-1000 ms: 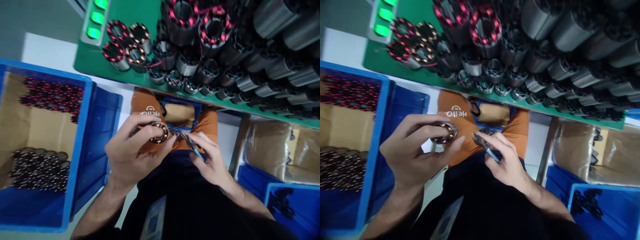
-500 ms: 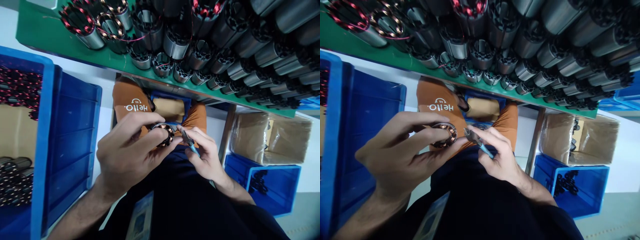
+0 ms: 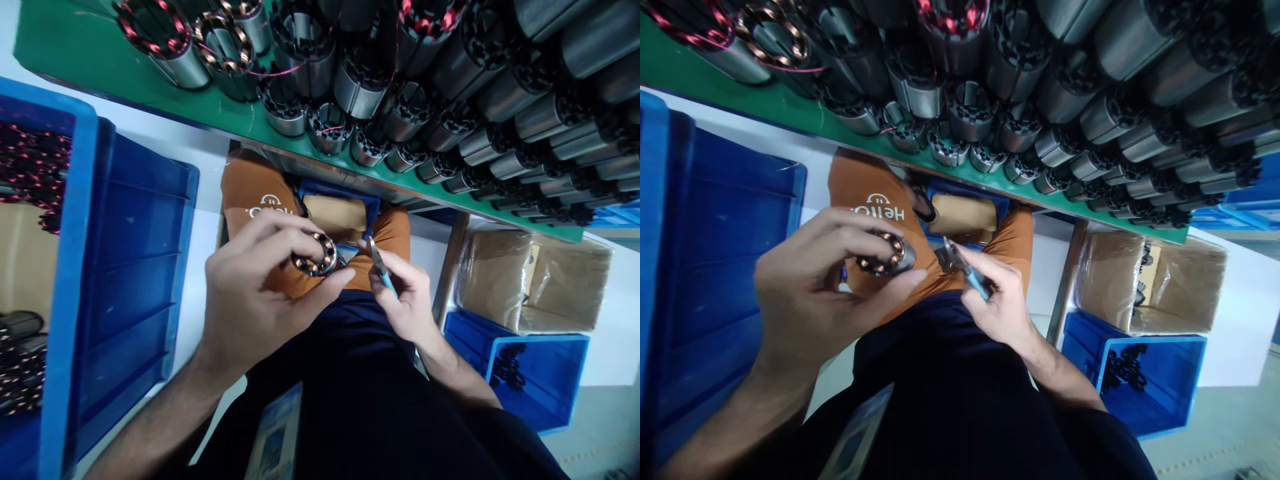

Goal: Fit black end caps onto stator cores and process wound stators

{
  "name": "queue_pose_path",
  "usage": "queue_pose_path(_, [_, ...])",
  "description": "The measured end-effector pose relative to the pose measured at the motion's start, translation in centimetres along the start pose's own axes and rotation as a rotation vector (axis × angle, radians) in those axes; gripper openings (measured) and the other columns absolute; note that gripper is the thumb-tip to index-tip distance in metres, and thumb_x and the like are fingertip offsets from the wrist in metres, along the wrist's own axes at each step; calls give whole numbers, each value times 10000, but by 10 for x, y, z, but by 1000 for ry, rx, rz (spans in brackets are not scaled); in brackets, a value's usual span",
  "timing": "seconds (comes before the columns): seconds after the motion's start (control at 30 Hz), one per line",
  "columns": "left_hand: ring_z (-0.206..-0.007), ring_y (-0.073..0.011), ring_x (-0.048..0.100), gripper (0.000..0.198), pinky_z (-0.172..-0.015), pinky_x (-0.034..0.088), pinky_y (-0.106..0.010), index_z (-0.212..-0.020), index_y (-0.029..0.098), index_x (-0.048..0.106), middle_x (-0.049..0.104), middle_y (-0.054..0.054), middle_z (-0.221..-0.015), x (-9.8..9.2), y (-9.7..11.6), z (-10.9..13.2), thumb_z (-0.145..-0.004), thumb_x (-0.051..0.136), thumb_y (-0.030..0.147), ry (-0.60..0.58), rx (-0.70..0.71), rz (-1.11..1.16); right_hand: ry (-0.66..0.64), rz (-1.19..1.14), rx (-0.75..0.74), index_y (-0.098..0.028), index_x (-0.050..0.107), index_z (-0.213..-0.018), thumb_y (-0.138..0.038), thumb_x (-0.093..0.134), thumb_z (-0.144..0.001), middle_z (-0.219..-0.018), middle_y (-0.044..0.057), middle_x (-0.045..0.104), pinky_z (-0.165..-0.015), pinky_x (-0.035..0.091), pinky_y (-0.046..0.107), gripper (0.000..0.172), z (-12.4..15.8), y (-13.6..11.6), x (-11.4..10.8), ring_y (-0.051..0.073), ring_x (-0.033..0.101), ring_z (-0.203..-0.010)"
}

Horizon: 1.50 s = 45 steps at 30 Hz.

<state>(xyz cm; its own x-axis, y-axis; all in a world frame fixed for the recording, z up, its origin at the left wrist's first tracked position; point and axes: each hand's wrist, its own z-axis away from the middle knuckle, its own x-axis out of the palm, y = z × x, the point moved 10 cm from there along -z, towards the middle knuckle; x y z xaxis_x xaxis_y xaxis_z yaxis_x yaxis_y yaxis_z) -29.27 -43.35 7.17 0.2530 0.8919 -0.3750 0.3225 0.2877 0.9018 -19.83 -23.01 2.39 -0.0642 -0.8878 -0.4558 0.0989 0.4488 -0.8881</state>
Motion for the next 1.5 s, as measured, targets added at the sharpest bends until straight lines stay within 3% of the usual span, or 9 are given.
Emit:
queue_pose_path(0.17, [-904, -137, 814, 108, -810, 688, -234, -960, 224, 845, 838, -7, -980, 23, -35, -3, -959, 943, 178, 4, -366, 588, 74, 192, -155, -288, 813, -1620, -178, 726, -952, -947, 20, 649, -790, 630, 388, 682, -6, -9, -19, 220, 604, -850])
queue_pose_path(0.3, [-848, -109, 840, 103, -835, 705, -186, -939, 252, 917, 879, 11, -938, 46, -42, 0, -952, 979, 171, -16, -540, 801, 139, 349, -279, -329, 836, -1600, -249, 774, -1008, -975, 34, 668, -772, 642, 422, 600, -2, -23, -22, 236, 657, -868])
queue_pose_path(0.7, [-747, -76, 770, 119, -690, 651, -131, -865, 243, 909, 837, 35, -830, 62, -32, -9, -909, 962, 146, -30, -558, 833, 168, 328, -280, -378, 820, -1634, -367, 789, -1158, -988, 43, 715, -741, 638, 421, 477, -4, -27, -24, 242, 696, -878])
queue_pose_path(0.87, [-719, -71, 730, 118, -664, 614, -133, -831, 218, 888, 818, 23, -811, 65, -35, -9, -857, 984, 156, -6, -561, 829, 118, 204, -240, -427, 789, -1668, -267, 814, -1145, -1002, 26, 662, -738, 621, 360, 548, -4, -19, -24, 216, 652, -874])
queue_pose_path(1.07, [-826, -135, 870, 158, -785, 709, -193, -915, 205, 878, 859, -15, -889, 57, -69, -1, -971, 979, 312, 125, -565, 841, -94, 180, 52, -258, 651, -1798, -320, 757, -1103, -1203, 86, 818, -943, 702, 427, 706, -22, 39, -1, 242, 749, -962])
queue_pose_path(1.2, [-903, -191, 900, 337, -869, 754, -281, -1047, 222, 836, 869, -40, -1032, -15, -94, 22, -949, 995, 502, 204, -561, 675, -214, 329, 233, -154, 308, -1966, -381, 857, -957, -1572, 257, 759, -1146, 670, 645, 1171, -25, 93, 10, 412, 821, -1247])
queue_pose_path(1.3, [-898, -183, 885, 406, -844, 730, -291, -1033, 252, 756, 865, -10, -1072, -130, -106, 58, -905, 1034, 519, 442, -515, 387, -223, 456, 211, -136, 338, -1962, -418, 856, -1009, -1596, 346, 717, -1225, 580, 732, 1120, -28, 116, 9, 550, 716, -1498])
queue_pose_path(1.4, [-869, -161, 821, 402, -890, 688, -323, -979, 256, 739, 850, 6, -1039, -250, -100, 102, -916, 1028, 528, 630, -478, -149, -232, 510, 260, -164, 370, -1958, -600, 855, -1062, -1479, 377, 723, -1090, 606, 729, 1108, -29, 141, 5, 556, 795, -1354])
queue_pose_path(1.5, [-1063, -229, 801, 318, -1093, 652, -435, -1007, 249, 815, 845, -48, -1120, -305, -108, 129, -961, 965, 525, 503, -530, -630, -251, 501, 263, -183, 356, -1960, -912, 702, -1047, -1402, 388, 705, -1040, 596, 772, 1219, -32, 148, 7, 587, 807, -1310])
